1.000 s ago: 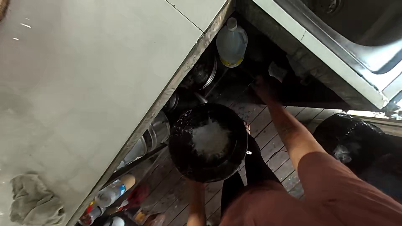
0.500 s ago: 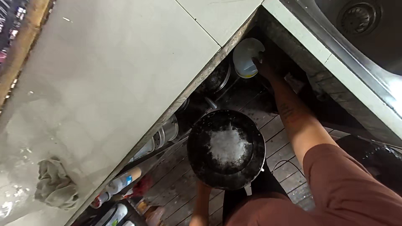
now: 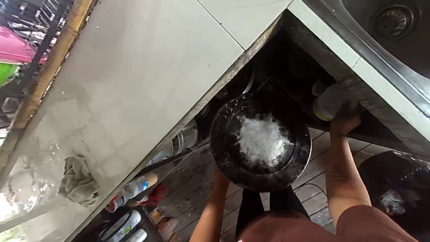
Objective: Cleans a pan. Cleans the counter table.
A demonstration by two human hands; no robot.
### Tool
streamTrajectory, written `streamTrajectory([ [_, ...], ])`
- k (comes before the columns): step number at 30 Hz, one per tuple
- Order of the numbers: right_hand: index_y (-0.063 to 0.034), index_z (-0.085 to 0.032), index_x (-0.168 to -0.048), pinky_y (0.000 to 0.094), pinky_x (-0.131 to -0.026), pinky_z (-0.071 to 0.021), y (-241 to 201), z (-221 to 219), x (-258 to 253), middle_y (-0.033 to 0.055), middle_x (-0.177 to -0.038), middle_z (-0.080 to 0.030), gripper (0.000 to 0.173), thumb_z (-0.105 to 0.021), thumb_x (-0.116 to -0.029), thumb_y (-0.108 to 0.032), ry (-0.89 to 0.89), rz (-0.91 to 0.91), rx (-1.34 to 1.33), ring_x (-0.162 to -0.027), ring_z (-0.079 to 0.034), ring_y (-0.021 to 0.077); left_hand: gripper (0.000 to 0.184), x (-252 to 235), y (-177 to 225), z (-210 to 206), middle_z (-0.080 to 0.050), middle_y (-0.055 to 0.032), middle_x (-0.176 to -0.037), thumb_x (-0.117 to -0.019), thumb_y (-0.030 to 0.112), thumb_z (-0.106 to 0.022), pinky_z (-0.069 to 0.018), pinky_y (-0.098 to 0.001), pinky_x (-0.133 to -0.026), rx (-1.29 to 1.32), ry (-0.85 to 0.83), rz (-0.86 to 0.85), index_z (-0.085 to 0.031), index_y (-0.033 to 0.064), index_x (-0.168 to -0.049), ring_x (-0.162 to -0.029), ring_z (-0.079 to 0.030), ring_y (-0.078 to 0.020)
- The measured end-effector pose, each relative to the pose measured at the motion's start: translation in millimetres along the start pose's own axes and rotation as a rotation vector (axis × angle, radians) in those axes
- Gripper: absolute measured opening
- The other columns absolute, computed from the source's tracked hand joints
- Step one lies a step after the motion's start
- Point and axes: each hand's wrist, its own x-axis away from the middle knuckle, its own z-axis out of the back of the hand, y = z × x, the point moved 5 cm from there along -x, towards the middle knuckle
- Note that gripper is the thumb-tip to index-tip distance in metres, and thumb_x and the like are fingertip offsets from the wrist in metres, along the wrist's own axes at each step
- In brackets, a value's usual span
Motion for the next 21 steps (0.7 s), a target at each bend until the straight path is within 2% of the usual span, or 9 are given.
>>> streamTrajectory([
  [2,0.0086,-0.062,-0.129,0.0416,-0.112,-0.0415,5,9,0,0.0277,-0.126,-0.066,0.047,-0.051,-0.1070,-0.032,0.039,-0.060,-0.038,-0.125,-0.061,0.0339,0.054,-5,19,-32,-0.068,-0.0007,-0.089,-0.1122,0.044,-0.014,-0.0580,-0.0278,-0.068,0.237,-0.027,0.055,-0.057,0.0125,-0.119,-0.079,-0.066,-0.0069],
  [3,0.0098,-0.062,-0.129,0.0394,-0.112,-0.0415,8,13,1,0.0275,-0.126,-0.066,0.045,-0.051,-0.1067,-0.028,0.052,-0.092,-0.046,-0.126,-0.061,0.0326,0.060,-9,28,-47,-0.070,-0.0019,-0.090,-0.1099,0.053,-0.014,-0.0596,-0.0318,-0.069,0.310,-0.052,0.068,-0.059,0.0139,-0.119,-0.080,-0.068,-0.0102],
  [6,0.0134,-0.058,-0.131,0.0362,-0.113,-0.0402,20,19,4,0.0285,-0.130,-0.063,0.043,-0.050,-0.1068,-0.021,0.090,-0.138,-0.065,-0.129,-0.059,0.0321,0.063,-31,47,-92,-0.069,-0.0074,-0.097,-0.1092,0.055,-0.015,-0.0594,-0.0398,-0.073,0.406,-0.033,0.029,-0.057,0.0117,-0.124,-0.087,-0.068,-0.0176],
  [9,0.0134,-0.057,-0.133,0.0379,-0.113,-0.0410,29,11,10,0.0287,-0.130,-0.064,0.047,-0.050,-0.1076,-0.025,0.116,-0.155,-0.094,-0.128,-0.059,0.0337,0.067,-54,61,-127,-0.068,-0.0130,-0.107,-0.1081,0.059,-0.017,-0.0585,-0.0447,-0.078,0.378,-0.041,-0.018,-0.056,0.0096,-0.132,-0.095,-0.067,-0.0230],
  [12,0.0128,-0.055,-0.136,0.0392,-0.113,-0.0420,33,8,21,0.0286,-0.132,-0.063,0.049,-0.049,-0.1086,-0.027,0.119,-0.228,-0.114,-0.128,-0.060,0.0344,0.073,-71,74,-164,-0.068,-0.0117,-0.098,-0.1040,0.067,-0.016,-0.0575,-0.0417,-0.066,0.352,-0.011,-0.041,-0.060,0.0115,-0.124,-0.084,-0.067,-0.0222],
  [15,0.0114,-0.059,-0.131,0.0420,-0.111,-0.0435,38,3,27,0.0285,-0.128,-0.064,0.048,-0.051,-0.1078,-0.030,0.050,-0.284,-0.099,-0.125,-0.061,0.0354,0.075,-87,91,-198,-0.064,-0.0115,-0.127,-0.1040,0.068,-0.015,-0.0547,-0.0481,-0.091,0.376,-0.051,-0.100,-0.052,0.0136,-0.140,-0.112,-0.063,-0.0232],
  [16,0.0111,-0.059,-0.132,0.0426,-0.110,-0.0437,42,1,27,0.0287,-0.129,-0.064,0.047,-0.053,-0.1068,-0.029,0.033,-0.279,-0.109,-0.125,-0.061,0.0356,0.073,-93,97,-210,-0.063,-0.0110,-0.132,-0.1055,0.065,-0.015,-0.0533,-0.0488,-0.096,0.383,-0.050,-0.125,-0.051,0.0133,-0.142,-0.118,-0.061,-0.0229],
  [19,0.0108,-0.053,-0.138,0.0417,-0.114,-0.0413,47,-8,24,0.0293,-0.137,-0.059,0.053,-0.064,-0.1011,-0.025,-0.023,-0.243,-0.150,-0.132,-0.056,0.0351,0.067,-111,117,-239,-0.061,-0.0144,-0.134,-0.1090,0.058,-0.021,-0.0516,-0.0504,-0.100,0.312,0.035,-0.169,-0.054,0.0078,-0.140,-0.121,-0.060,-0.0248],
  [21,0.0120,-0.047,-0.143,0.0409,-0.117,-0.0381,48,-12,21,0.0312,-0.143,-0.053,0.060,-0.067,-0.0991,-0.024,-0.038,-0.235,-0.170,-0.137,-0.051,0.0363,0.069,-124,133,-258,-0.057,-0.0141,-0.141,-0.1082,0.060,-0.019,-0.0501,-0.0504,-0.104,0.197,0.038,-0.219,-0.049,0.0102,-0.146,-0.127,-0.057,-0.0248],
])
